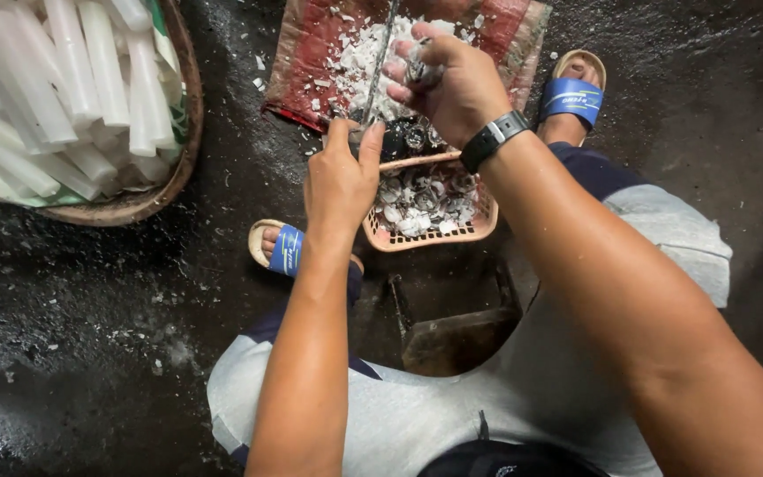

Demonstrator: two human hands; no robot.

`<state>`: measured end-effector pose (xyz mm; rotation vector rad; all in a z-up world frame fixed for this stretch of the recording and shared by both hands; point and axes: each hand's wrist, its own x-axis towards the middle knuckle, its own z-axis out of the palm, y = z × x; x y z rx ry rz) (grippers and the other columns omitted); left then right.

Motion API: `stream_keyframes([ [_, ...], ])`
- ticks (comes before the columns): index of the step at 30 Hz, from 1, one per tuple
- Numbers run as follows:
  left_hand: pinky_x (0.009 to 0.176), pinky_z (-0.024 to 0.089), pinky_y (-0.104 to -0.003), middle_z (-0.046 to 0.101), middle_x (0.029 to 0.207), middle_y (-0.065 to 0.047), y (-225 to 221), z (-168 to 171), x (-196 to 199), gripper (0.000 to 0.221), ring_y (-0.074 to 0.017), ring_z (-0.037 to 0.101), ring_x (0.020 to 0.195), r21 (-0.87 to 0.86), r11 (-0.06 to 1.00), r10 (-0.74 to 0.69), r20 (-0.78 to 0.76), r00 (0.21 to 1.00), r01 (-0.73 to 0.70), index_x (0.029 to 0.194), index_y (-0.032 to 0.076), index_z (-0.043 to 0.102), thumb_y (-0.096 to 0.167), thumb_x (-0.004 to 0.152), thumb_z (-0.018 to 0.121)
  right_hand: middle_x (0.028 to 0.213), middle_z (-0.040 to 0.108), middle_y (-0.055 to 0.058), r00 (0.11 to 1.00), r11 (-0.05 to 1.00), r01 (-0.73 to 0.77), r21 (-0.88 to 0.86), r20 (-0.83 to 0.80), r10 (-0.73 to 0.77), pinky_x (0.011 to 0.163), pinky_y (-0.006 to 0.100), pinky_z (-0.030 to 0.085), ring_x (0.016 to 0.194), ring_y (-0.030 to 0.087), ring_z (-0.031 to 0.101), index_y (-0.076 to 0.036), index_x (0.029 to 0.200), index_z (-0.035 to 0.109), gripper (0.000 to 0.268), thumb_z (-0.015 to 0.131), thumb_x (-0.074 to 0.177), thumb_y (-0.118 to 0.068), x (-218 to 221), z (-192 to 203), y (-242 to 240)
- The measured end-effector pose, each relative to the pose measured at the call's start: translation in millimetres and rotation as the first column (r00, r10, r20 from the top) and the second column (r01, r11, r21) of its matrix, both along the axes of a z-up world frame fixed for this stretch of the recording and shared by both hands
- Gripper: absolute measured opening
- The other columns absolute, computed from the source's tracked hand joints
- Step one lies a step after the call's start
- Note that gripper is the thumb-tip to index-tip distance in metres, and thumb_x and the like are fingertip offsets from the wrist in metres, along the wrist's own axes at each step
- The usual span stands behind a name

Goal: Cleaning wax residue from small candle molds using a metal scraping tool and tapping them into a collection basket.

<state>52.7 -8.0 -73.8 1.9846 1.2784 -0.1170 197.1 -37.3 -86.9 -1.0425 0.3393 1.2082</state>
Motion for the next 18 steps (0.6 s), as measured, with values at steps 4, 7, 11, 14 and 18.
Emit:
stream_keyframes([
  [4,0.051,0.047,-0.037,0.061,0.067,-0.008,0,2,-1,0.043,-0.0246,0.061,0.059,-0.043,0.999,-0.016,0.076,0.997,0.019,0.092,0.011,0.044,0.050,0.082,0.030,0.091,0.051,0.017,0.999,0.999,-0.025,0.042,0.038,0.024,0.053,0.029,0.054,0.070,0.026,0.058,0.004,0.110,0.046,0.048,0.038,0.063,0.008,3,3,-1],
  [7,0.050,0.046,-0.038,0.062,0.070,-0.007,-3,5,-1,0.043,-0.0250,0.061,0.060,-0.039,0.998,-0.044,0.128,0.991,0.049,0.090,0.011,0.045,0.050,0.082,0.030,0.096,0.056,0.018,0.993,0.992,-0.098,0.078,0.079,0.091,0.051,0.025,0.054,0.081,0.027,0.062,-0.001,0.119,0.044,0.051,0.035,0.070,0.008,5,1,-4],
  [11,0.053,0.047,-0.036,0.061,0.069,-0.005,-5,14,2,0.046,-0.0227,0.061,0.059,-0.136,0.988,-0.045,0.177,0.983,0.069,0.090,0.013,0.044,0.055,0.078,0.027,0.095,0.061,0.009,0.970,0.977,-0.192,0.095,0.169,0.174,0.062,0.026,0.051,0.078,0.015,0.062,-0.005,0.106,0.050,0.037,0.038,0.071,0.002,5,1,-5],
  [14,0.052,0.038,-0.041,0.060,0.063,-0.013,-6,16,3,0.046,-0.0305,0.059,0.057,-0.126,0.988,-0.058,0.195,0.979,0.084,0.091,0.010,0.045,0.052,0.080,0.029,0.088,0.058,0.012,0.982,0.970,-0.162,0.181,0.123,0.141,0.061,0.027,0.050,0.072,0.018,0.059,0.001,0.103,0.048,0.039,0.035,0.067,0.008,4,5,-5],
  [18,0.054,0.039,-0.050,0.061,0.076,-0.016,-6,2,1,0.046,-0.0414,0.056,0.072,0.018,0.997,-0.083,0.084,0.993,0.082,0.095,0.014,0.044,0.054,0.079,0.027,0.082,0.055,0.013,0.990,0.972,-0.136,0.194,0.057,0.127,0.061,0.029,0.050,0.066,0.019,0.055,0.000,0.096,0.048,0.032,0.035,0.069,0.012,2,1,-4],
])
